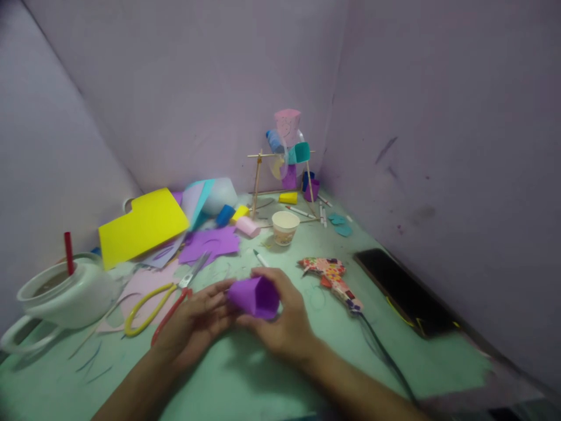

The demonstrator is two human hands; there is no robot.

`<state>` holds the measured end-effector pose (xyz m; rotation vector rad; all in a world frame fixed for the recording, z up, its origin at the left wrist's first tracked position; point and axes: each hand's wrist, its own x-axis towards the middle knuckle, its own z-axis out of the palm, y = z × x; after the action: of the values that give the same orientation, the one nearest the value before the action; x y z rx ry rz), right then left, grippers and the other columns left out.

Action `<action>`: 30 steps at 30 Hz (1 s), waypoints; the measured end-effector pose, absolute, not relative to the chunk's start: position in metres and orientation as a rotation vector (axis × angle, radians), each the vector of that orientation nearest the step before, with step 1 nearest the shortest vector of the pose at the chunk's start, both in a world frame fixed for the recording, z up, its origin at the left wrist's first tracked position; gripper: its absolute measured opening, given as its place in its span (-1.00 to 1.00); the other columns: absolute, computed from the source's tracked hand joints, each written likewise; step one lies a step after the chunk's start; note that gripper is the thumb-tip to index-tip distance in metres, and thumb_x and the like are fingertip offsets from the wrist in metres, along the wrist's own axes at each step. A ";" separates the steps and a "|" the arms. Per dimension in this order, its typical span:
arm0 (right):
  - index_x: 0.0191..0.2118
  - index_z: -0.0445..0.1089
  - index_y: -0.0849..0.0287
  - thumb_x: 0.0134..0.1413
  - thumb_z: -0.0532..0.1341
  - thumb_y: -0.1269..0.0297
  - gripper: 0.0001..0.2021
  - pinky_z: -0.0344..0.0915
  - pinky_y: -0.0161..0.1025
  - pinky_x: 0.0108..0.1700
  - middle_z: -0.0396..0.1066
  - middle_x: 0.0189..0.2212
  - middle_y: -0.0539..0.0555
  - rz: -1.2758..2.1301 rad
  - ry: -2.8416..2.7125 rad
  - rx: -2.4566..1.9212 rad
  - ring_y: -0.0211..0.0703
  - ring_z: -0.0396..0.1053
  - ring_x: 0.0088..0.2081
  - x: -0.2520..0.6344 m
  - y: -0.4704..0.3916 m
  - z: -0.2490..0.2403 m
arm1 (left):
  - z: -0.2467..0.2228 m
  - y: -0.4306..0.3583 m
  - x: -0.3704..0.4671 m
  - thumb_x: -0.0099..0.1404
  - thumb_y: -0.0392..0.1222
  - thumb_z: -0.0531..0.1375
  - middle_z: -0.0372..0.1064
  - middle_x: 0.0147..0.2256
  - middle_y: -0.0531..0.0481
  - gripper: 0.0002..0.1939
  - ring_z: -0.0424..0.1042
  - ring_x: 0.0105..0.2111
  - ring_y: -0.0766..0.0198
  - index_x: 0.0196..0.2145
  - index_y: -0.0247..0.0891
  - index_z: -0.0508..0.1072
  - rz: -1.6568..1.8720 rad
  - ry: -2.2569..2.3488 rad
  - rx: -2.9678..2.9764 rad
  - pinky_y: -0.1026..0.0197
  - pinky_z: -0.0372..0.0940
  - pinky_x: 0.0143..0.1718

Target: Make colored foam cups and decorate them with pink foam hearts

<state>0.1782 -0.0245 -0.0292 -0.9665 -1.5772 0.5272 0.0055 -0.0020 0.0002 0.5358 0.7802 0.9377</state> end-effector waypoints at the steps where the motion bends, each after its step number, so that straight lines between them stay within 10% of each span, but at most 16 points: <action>1: 0.03 0.23 0.05 -0.05 0.31 0.05 -0.48 0.30 -0.10 -0.07 0.33 -0.13 0.12 0.477 -1.615 -0.930 -0.01 0.35 -0.12 0.177 -0.025 -0.029 | 0.000 -0.003 0.007 0.07 -0.41 0.25 0.51 -0.35 -0.14 -0.79 0.49 -0.36 0.17 -0.27 -0.35 0.49 0.934 0.762 0.532 0.14 0.42 -0.33; 11: 0.32 -0.35 0.03 -0.13 0.30 -0.13 0.03 0.12 0.06 0.17 -0.09 0.27 0.27 0.682 -1.862 -0.691 0.12 0.12 0.19 0.173 -0.030 -0.029 | -0.006 0.006 0.006 0.18 -0.45 0.09 0.50 -0.45 -0.16 -0.80 0.47 -0.48 0.22 -0.33 -0.46 0.51 0.870 0.701 0.410 0.16 0.42 -0.32; 21: 0.18 0.09 0.08 -0.07 0.32 0.36 -0.33 0.20 0.00 0.11 0.29 0.04 0.20 0.550 -1.786 -0.665 0.01 0.27 0.05 0.174 -0.025 -0.019 | -0.006 0.002 0.015 0.03 -0.56 0.08 0.48 -0.50 -0.10 -0.76 0.44 -0.55 0.27 -0.43 -0.41 0.50 0.893 0.815 0.281 0.17 0.44 -0.32; 30: 0.06 0.21 0.10 -0.11 0.32 0.40 -0.44 0.27 -0.05 0.03 0.37 -0.09 0.15 0.580 -1.710 -0.666 -0.04 0.34 -0.04 0.173 -0.022 -0.022 | -0.007 0.001 0.017 0.02 -0.55 0.10 0.45 -0.53 -0.08 -0.80 0.42 -0.58 0.30 -0.49 -0.41 0.49 0.916 0.840 0.331 0.13 0.45 -0.28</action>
<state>0.1734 -0.0216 -0.0223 -0.6661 -1.7097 0.5796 0.0170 0.0013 -0.0067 0.3313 0.8398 0.9158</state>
